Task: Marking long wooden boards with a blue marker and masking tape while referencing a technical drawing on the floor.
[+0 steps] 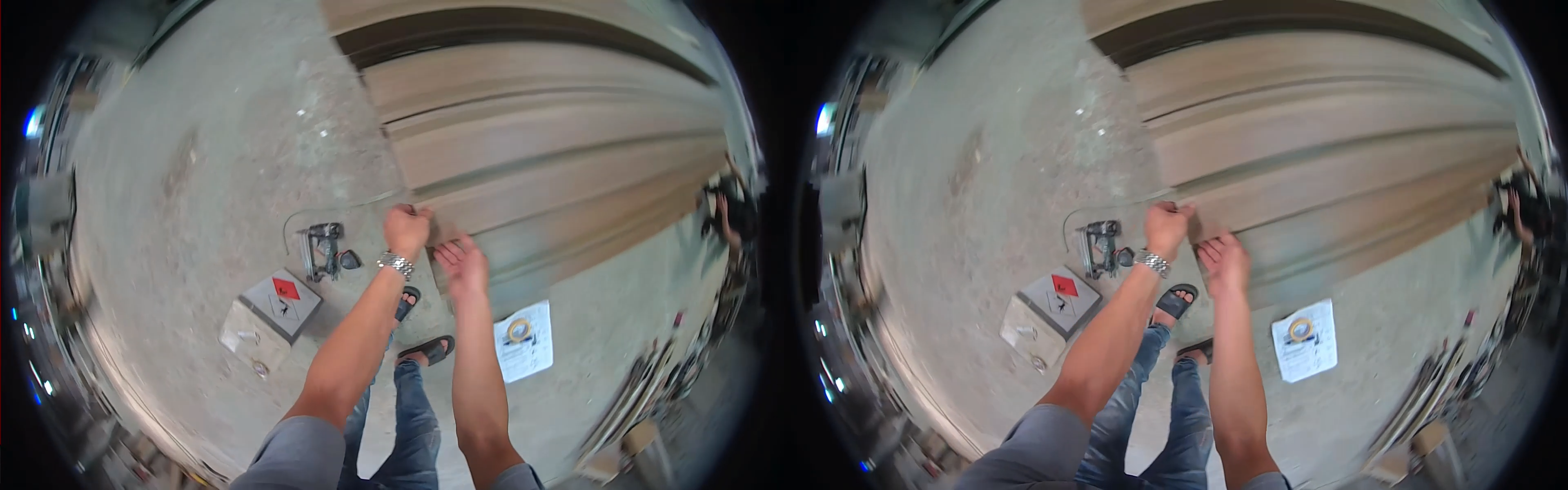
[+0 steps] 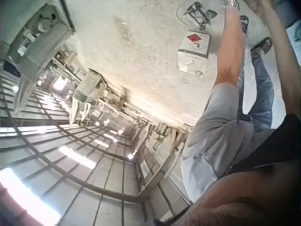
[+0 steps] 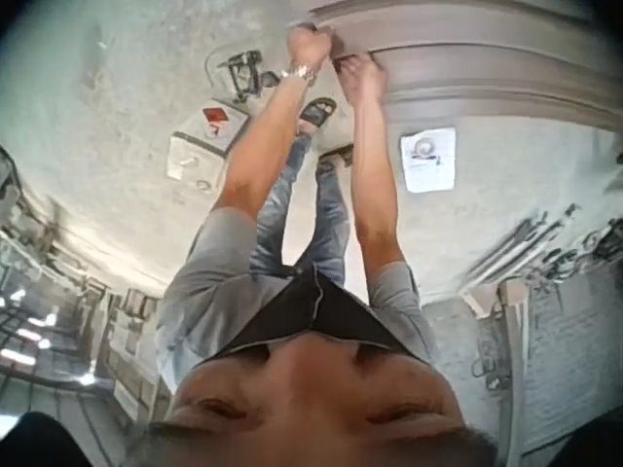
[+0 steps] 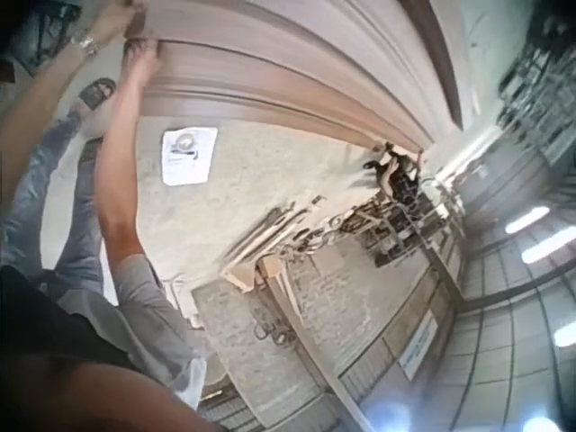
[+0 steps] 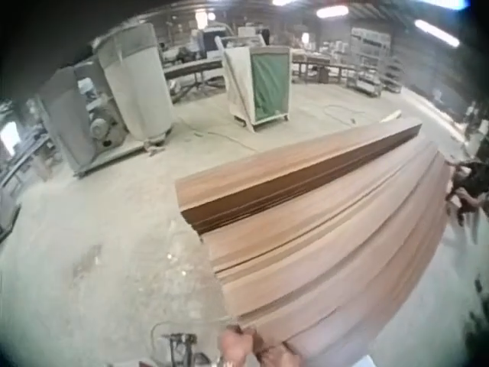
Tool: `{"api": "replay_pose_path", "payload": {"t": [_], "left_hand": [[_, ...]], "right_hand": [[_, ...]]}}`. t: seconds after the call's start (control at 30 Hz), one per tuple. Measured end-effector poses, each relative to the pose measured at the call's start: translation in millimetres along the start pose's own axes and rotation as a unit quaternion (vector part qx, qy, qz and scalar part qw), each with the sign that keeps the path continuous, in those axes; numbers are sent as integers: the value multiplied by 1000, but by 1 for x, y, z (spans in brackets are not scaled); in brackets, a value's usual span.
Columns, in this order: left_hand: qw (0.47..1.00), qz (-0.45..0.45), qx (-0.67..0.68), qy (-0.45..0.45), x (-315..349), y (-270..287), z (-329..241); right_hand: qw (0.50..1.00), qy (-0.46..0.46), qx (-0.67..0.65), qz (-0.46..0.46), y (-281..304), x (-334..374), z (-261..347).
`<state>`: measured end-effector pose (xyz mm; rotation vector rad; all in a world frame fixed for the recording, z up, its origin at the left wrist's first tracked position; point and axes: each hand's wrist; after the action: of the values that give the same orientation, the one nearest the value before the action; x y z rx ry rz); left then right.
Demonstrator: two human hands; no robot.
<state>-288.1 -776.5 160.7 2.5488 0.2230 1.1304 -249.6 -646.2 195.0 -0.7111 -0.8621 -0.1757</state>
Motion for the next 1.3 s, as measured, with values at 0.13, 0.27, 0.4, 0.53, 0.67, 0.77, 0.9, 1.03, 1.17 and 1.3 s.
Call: {"api": "replay_pose_path", "payload": {"t": [0.13,0.27,0.4,0.53,0.67,0.77,0.9,1.03,1.17,1.3], "left_hand": [[957,23,289,8,-4,9,22],[915,94,393,26,-2,9,26],[948,65,311,1,-5,-3,16],[945,127,299,34,-12,20,23],[934,178,309,38,-11,19,20],[893,213,396,18,13,10,0],[890,255,379,1,12,31,5],[904,303,301,22,16,31,27],[917,318,238,30,59,23,5],[934,325,142,49,85,14,21]], "right_hand": [[993,-92,-56,36,-3,-4,12],[992,-110,-56,38,1,-6,15],[991,-113,-60,29,9,-16,21],[990,-136,-27,0,16,-26,-3],[992,-122,-11,-22,18,-22,-2],[996,-84,-1,-38,23,-8,3],[999,-43,23,-23,7,-1,-5],[997,11,32,-67,31,9,-15],[997,-16,45,-61,47,50,-18],[993,42,-70,-83,61,91,-26]]}}
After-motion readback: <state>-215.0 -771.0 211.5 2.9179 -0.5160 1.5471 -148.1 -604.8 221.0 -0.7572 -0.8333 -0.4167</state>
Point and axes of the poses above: each hand's wrist, its own x-axis away from the middle knuckle, its own y-axis out of the back of the hand, z = x × y, and after that the axes turned 14 degrees about z, right-handed
